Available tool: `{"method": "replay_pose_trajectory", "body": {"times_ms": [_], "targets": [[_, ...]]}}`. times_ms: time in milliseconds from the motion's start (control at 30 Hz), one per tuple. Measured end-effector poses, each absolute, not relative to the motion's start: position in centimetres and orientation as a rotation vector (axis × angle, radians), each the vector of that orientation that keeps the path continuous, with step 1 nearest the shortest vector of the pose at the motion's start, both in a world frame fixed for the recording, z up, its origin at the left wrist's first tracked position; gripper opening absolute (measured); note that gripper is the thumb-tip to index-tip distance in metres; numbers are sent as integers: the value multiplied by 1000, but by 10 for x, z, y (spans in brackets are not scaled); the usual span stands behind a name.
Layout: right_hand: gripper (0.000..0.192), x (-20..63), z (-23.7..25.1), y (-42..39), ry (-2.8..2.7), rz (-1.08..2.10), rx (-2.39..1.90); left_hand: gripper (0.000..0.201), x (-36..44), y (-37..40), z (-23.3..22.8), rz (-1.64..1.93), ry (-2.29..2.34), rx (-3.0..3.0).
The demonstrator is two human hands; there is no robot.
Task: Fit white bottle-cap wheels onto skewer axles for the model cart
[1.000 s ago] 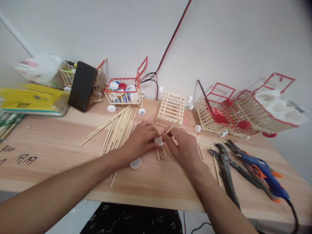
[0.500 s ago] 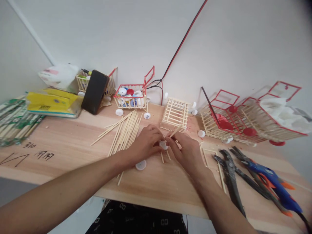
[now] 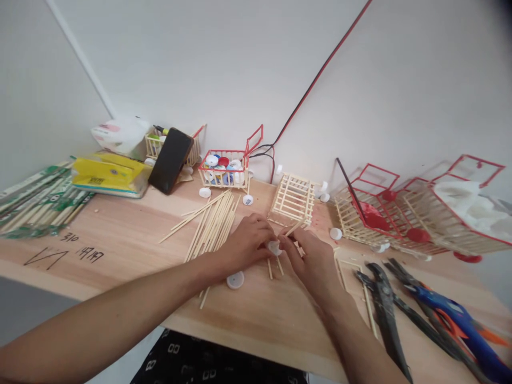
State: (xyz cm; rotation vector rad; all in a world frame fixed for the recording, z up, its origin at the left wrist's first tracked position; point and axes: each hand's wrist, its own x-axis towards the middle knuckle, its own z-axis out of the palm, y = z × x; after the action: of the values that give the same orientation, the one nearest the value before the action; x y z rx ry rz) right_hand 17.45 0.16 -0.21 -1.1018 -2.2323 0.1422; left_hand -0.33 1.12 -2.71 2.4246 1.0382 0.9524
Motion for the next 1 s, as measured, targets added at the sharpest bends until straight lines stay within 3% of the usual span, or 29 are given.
{"method": "replay_pose_trajectory", "body": {"times_ms": [1000], "targets": [[20, 172, 0, -1, -2228, 176, -1102, 24, -3, 12, -29, 989, 1033, 2447]]}}
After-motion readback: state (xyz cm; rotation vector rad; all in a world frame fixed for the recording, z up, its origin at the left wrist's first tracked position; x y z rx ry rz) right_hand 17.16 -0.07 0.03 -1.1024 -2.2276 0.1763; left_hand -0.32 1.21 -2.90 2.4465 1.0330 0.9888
